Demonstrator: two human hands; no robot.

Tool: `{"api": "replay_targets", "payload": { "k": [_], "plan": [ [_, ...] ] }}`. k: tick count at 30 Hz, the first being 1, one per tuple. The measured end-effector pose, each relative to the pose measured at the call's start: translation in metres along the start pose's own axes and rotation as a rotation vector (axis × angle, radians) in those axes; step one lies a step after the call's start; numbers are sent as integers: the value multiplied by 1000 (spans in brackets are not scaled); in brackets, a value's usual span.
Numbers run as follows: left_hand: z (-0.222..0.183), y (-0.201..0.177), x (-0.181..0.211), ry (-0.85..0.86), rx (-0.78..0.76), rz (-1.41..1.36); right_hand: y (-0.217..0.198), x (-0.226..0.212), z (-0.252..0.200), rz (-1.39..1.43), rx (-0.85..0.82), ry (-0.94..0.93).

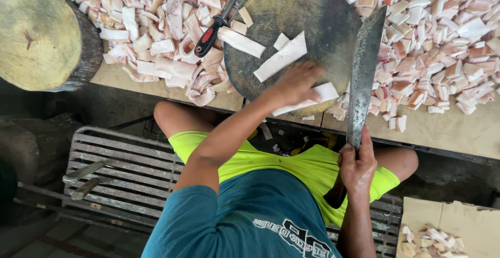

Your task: The person cuts strips of animal skin and fat into smaller rectangular pieces using a large cleaver on a wooden chopping block.

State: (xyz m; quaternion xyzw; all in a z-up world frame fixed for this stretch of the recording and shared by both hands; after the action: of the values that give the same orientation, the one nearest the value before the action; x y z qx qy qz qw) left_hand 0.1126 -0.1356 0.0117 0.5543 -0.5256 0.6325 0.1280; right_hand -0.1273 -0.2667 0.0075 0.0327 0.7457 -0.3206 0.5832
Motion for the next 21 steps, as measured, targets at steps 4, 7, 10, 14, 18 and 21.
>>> {"api": "replay_targets", "payload": {
  "k": [4, 7, 10, 14, 18, 21],
  "plan": [
    [-26, 7, -2, 32, 119, 271, -25, -29, -16, -407, 92, -171],
    [-61, -16, -4, -50, 94, 304, -46, -51, -23, -444, 138, -346],
    [-101, -21, 2, -128, 98, 344, -60, -68, -46, -491, 258, -635],
    [-122, -20, 13, -66, 161, 403, -31, -47, -32, -502, 94, -416],
    [-123, -17, 18, 124, 268, 492, -15, -53, -36, -748, -66, -451],
    [-124, -10, 18, 210, 296, 451, -38, -67, -45, -692, 10, -429]
  ]
}}
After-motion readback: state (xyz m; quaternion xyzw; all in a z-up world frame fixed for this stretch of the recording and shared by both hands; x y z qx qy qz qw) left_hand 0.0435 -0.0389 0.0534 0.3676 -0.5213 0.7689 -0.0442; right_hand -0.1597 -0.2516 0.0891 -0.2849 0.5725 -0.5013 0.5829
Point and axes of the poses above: each hand's wrist, its own z-axis towards the middle knuckle, its own y-axis out of the palm, x = y × z, the point moved 8 cm from there along z, towards the middle knuckle, and after that the axes turned 3 degrees about -z, right-handed, at the moved point
